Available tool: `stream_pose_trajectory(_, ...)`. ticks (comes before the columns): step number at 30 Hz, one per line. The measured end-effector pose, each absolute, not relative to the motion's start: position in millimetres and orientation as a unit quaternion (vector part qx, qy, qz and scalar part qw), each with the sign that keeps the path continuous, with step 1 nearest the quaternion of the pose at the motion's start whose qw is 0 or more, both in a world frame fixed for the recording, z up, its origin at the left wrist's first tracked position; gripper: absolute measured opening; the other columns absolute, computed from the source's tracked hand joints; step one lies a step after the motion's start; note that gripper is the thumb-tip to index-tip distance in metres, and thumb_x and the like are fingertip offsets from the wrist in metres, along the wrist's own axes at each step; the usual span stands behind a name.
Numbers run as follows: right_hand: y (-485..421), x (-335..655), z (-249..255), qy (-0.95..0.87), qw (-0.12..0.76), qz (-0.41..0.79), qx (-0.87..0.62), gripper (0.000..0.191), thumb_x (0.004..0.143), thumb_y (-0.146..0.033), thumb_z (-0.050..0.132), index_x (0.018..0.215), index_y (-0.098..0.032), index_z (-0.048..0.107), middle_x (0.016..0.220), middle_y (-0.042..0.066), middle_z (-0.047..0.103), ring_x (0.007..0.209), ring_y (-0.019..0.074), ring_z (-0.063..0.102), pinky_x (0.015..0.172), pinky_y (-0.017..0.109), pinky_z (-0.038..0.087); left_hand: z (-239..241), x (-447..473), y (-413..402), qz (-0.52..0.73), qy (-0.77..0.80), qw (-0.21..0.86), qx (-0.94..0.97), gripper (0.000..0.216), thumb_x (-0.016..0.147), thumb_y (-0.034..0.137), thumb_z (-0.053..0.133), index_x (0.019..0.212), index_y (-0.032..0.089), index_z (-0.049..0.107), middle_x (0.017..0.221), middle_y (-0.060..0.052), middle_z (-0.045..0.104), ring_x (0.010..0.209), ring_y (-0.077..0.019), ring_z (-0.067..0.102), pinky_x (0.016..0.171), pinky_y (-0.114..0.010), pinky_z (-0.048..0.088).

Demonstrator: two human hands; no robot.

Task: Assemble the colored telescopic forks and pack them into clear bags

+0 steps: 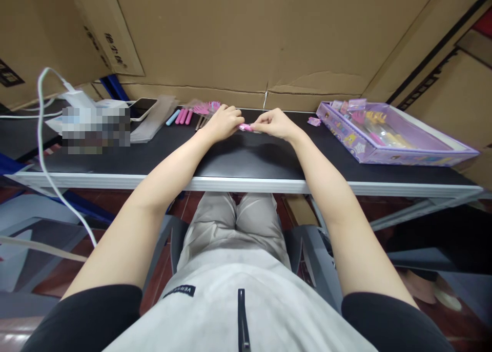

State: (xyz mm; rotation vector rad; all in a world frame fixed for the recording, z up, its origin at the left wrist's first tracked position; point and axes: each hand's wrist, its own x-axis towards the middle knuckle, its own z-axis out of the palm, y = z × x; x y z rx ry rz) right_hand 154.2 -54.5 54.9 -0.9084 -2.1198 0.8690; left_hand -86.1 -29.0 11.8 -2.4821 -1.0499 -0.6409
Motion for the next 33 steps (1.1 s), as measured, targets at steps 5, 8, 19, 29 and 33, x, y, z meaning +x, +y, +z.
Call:
stream_pose_trajectory(5,-43.5,160.5,55.9,-0.727,0.433,0.402,-0.349,0.054,0.087,-0.064,0.087,0.07,-0.019,0.062,0.045,-0.008,0.036,0.043,0.0052,0.026,0.042,0.022,0.021,13.7,-78.2,-36.6,-0.214,-0.345,0.192,-0.894,0.031,0.108,0.029,0.057,0.122,0.02,0.083,0.115,-0.018,0.074,0.117,-0.0358,0.066,0.101,-0.053,0.049)
stream_pose_trajectory(8,-35.9,162.7,55.5,-0.679,0.477,0.412,-0.375,0.052,0.094,-0.059,0.083,0.071,-0.021,0.055,0.046,-0.008,0.038,0.039,0.005,0.028,0.039,0.02,0.022,15.7,-69.9,-43.1,-0.202,-0.33,0.188,-0.903,0.035,0.11,0.036,0.057,0.129,0.021,0.082,0.122,-0.019,0.073,0.119,-0.0362,0.066,0.101,-0.052,0.048)
stream_pose_trajectory(19,-53.1,141.6,49.5,-0.531,0.398,0.561,-0.496,0.021,0.106,-0.033,0.073,0.099,-0.018,0.06,0.07,0.004,0.067,0.058,0.0164,0.069,0.057,0.026,0.059,19.9,-52.1,-62.9,-0.199,-0.299,0.144,-0.922,0.042,0.109,0.04,0.063,0.149,0.03,0.072,0.143,-0.017,0.068,0.124,-0.0281,0.068,0.1,-0.037,0.054)
stream_pose_trajectory(29,-44.5,151.9,50.2,-0.441,0.438,0.62,-0.479,0.017,0.111,-0.031,0.055,0.099,-0.02,0.06,0.08,0.005,0.066,0.071,0.0166,0.067,0.065,0.026,0.059,18.2,-51.7,-63.7,-0.206,-0.257,0.137,-0.934,0.042,0.112,0.036,0.06,0.153,0.029,0.069,0.163,-0.015,0.061,0.147,-0.0285,0.061,0.11,-0.04,0.057)
stream_pose_trajectory(33,-43.2,155.1,50.6,-0.438,0.441,0.617,-0.483,0.021,0.108,-0.036,0.062,0.094,-0.021,0.058,0.079,0.004,0.065,0.071,0.0173,0.064,0.066,0.028,0.058,18.3,-49.1,-66.0,-0.196,-0.239,0.157,-0.938,0.047,0.111,0.032,0.061,0.158,0.034,0.063,0.167,-0.015,0.057,0.151,-0.0281,0.058,0.112,-0.042,0.058)
